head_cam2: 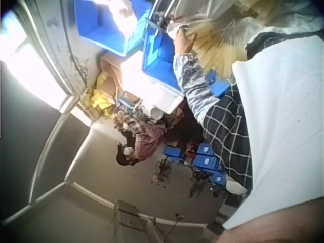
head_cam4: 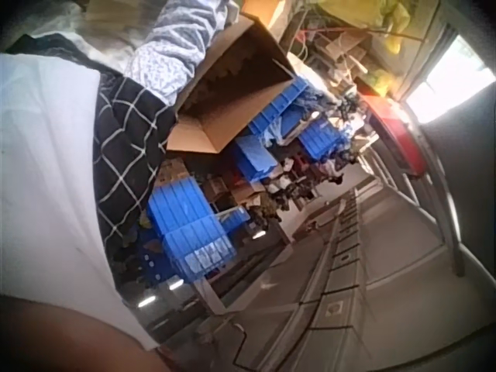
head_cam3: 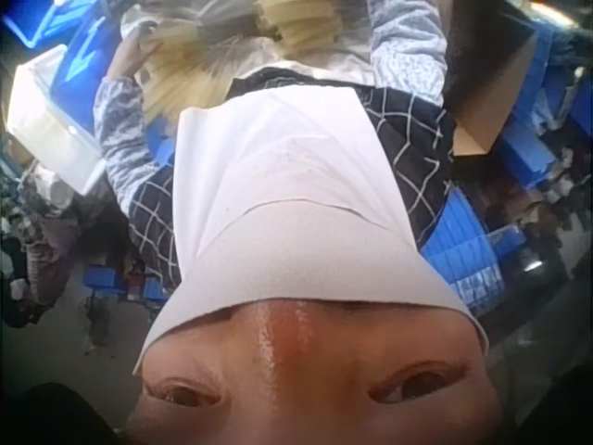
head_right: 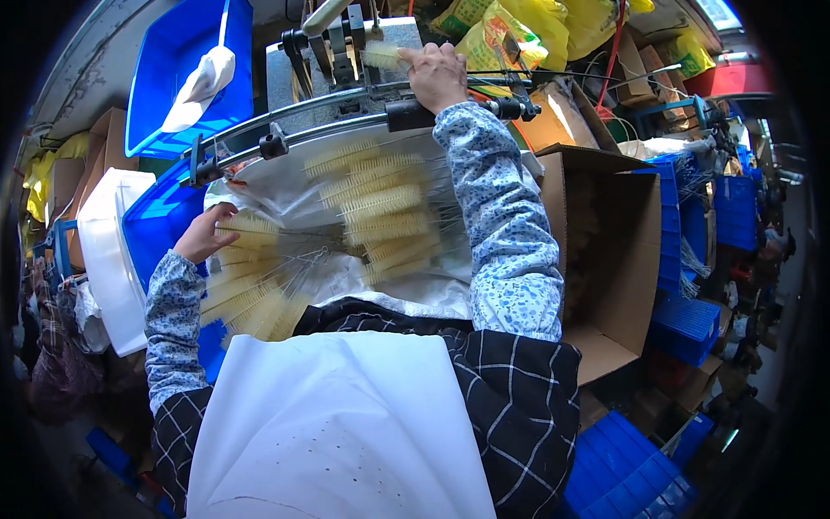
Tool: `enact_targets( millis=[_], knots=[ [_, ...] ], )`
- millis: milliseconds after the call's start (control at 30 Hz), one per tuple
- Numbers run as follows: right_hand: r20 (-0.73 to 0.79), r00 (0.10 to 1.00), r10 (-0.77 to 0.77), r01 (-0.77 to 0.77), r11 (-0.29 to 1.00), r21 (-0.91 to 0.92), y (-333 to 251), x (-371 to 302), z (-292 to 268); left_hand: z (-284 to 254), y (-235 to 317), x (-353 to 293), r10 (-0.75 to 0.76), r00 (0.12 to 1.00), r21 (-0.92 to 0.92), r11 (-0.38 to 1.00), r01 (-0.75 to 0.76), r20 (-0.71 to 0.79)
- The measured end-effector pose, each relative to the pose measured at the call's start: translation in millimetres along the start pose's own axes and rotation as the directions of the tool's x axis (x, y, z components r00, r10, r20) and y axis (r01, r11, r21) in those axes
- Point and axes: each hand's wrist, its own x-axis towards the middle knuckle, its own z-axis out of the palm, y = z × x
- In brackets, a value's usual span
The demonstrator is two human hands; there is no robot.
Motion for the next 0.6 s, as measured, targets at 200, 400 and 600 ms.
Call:
enact_targets(
  millis=[200,400,600],
  knots=[
    [0.041,0.999,-0.029,0.027,0.999,0.044,1,2,0,-4,14,-1,-0.014,0.993,-0.119,0.993,0.029,0.12],
    [0.017,0.993,-0.118,0.119,0.989,-0.085,11,20,27,-23,28,-4,0.085,0.991,-0.274,0.96,-0.053,0.106],
    [-0.007,0.985,-0.173,0.172,0.982,-0.076,22,27,43,-41,41,-15,0.148,0.989,-0.422,0.897,-0.129,0.011]
  ],
)
